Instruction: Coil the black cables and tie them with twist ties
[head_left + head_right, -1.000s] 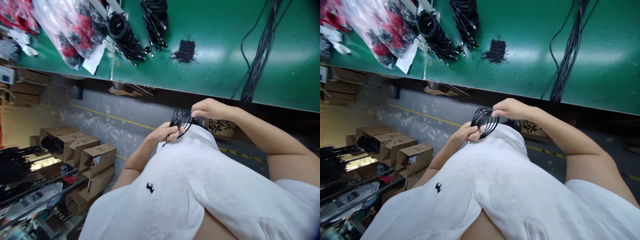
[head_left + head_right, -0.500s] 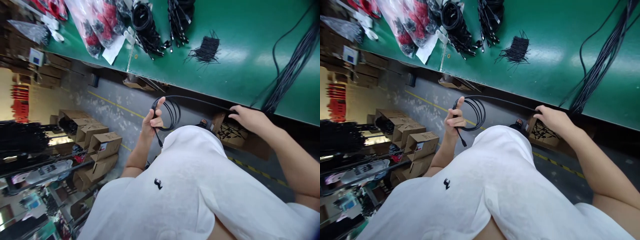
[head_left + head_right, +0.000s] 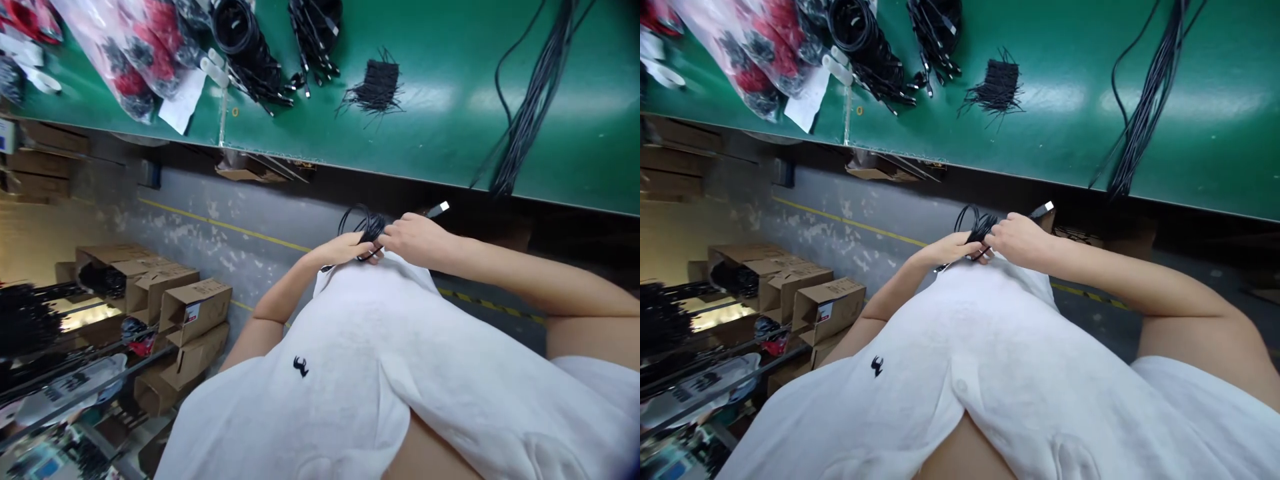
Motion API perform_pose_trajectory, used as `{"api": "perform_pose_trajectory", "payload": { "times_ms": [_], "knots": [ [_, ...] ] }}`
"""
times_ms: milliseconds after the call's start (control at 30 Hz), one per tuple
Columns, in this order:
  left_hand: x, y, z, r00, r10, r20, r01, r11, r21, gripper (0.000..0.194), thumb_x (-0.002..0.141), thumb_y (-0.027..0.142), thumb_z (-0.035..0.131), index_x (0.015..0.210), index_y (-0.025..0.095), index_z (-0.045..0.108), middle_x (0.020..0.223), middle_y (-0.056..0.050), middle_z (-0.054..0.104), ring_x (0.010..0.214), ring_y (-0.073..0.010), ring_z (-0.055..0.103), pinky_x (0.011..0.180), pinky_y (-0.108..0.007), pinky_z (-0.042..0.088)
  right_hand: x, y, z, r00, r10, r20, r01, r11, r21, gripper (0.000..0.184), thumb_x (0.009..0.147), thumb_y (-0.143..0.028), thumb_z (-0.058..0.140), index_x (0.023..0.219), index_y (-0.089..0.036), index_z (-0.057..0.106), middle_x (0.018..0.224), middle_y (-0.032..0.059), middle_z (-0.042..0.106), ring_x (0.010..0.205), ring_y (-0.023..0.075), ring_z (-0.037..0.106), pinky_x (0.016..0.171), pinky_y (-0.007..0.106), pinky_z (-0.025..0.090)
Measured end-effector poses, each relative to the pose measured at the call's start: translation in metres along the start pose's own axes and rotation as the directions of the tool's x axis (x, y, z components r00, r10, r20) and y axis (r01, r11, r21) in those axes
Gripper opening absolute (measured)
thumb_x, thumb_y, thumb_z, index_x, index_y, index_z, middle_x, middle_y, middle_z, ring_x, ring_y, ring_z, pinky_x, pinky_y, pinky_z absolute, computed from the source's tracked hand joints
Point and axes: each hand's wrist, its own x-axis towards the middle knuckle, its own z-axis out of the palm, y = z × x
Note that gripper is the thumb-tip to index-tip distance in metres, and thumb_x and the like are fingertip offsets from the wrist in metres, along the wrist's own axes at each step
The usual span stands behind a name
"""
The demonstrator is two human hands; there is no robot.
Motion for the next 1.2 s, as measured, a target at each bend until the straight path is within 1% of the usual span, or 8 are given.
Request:
{"api": "perform_pose_trajectory", "payload": {
  "times_ms": [200,300,467,567,767,933,1067,1200],
  "knots": [
    [-0.011,0.006,0.002,0.998,0.046,-0.033,-0.056,0.892,-0.449,0.03,0.087,0.039,0.07,0.091,0.01,0.064,0.058,0.006,0.045,0.047,-0.0049,0.039,0.048,-0.019,0.04,-0.032,-0.009,0.006,0.879,0.249,-0.407,-0.186,0.965,0.187,0.024,0.097,-0.028,0.047,0.102,-0.019,0.069,0.113,0.013,0.067,0.103,0.0251,0.06,0.091,0.04,0.039],
    [-0.02,0.011,0.003,0.991,0.067,-0.112,-0.119,0.813,-0.57,0.03,0.089,0.042,0.067,0.086,0.012,0.062,0.057,0.007,0.039,0.044,-0.0039,0.034,0.045,-0.017,0.039,-0.037,-0.014,0.027,0.803,0.483,-0.349,-0.288,0.827,0.482,0.027,0.096,-0.037,0.049,0.107,-0.02,0.068,0.11,0.0124,0.067,0.099,0.0249,0.062,0.086,0.039,0.046],
    [-0.032,0.016,0.012,0.969,0.142,0.204,0.003,0.814,-0.58,0.047,0.074,0.058,0.077,0.074,0.017,0.055,0.05,0.009,0.035,0.037,-0.0041,0.03,0.038,-0.019,0.038,0.015,0.002,0.051,0.876,0.432,-0.215,-0.014,0.468,0.884,0.062,0.074,-0.044,0.072,0.13,-0.022,0.058,0.126,0.0102,0.062,0.111,0.0249,0.06,0.092,0.038,0.05],
    [-0.038,0.014,0.011,0.95,0.119,0.29,0.044,0.866,-0.499,0.05,0.067,0.059,0.082,0.073,0.017,0.054,0.047,0.008,0.039,0.036,-0.0063,0.036,0.039,-0.022,0.04,0.044,0.008,0.038,0.941,0.29,-0.177,0.093,0.282,0.955,0.031,0.075,-0.037,0.068,0.099,-0.019,0.069,0.091,0.0033,0.067,0.088,0.0187,0.062,0.082,0.032,0.051],
    [-0.047,0.0,-0.009,0.939,0.163,-0.302,-0.291,0.845,-0.448,0.043,0.071,0.046,0.084,0.076,0.014,0.055,0.051,0.01,0.034,0.041,-0.0009,0.03,0.042,-0.014,0.03,0.049,-0.02,0.045,0.866,0.499,-0.037,0.161,-0.207,0.965,0.025,0.068,-0.035,0.077,0.08,-0.018,0.064,0.064,-0.0049,0.053,0.061,0.0088,0.049,0.074,0.029,0.052],
    [-0.047,-0.015,-0.012,0.867,0.128,-0.482,-0.396,0.764,-0.509,0.026,0.09,0.037,0.068,0.082,0.016,0.056,0.054,0.009,0.038,0.042,-0.0023,0.036,0.046,-0.015,0.036,0.076,-0.052,0.075,0.755,0.592,0.282,0.267,-0.671,0.691,0.036,0.068,-0.037,0.081,0.07,-0.019,0.05,0.058,-0.0077,0.041,0.053,0.0054,0.042,0.066,0.025,0.054],
    [-0.042,-0.023,-0.014,0.77,0.072,-0.634,-0.5,0.686,-0.529,0.021,0.095,0.034,0.061,0.084,0.017,0.055,0.059,0.008,0.043,0.052,-0.0035,0.048,0.062,-0.018,0.048,0.102,-0.059,0.069,0.572,0.764,0.298,0.45,-0.596,0.665,0.034,0.076,-0.045,0.075,0.077,-0.021,0.052,0.056,-0.0096,0.034,0.045,0.0043,0.03,0.051,0.018,0.045],
    [-0.032,-0.016,-0.011,0.623,0.069,-0.779,-0.661,0.579,-0.478,0.025,0.094,0.04,0.061,0.084,0.019,0.053,0.058,0.009,0.036,0.049,-0.0031,0.041,0.061,-0.016,0.046,0.124,-0.071,0.055,0.624,0.728,0.283,0.429,-0.623,0.654,0.038,0.078,-0.054,0.073,0.083,-0.022,0.053,0.059,-0.0083,0.045,0.054,0.0072,0.048,0.06,0.022,0.05]
  ]
}}
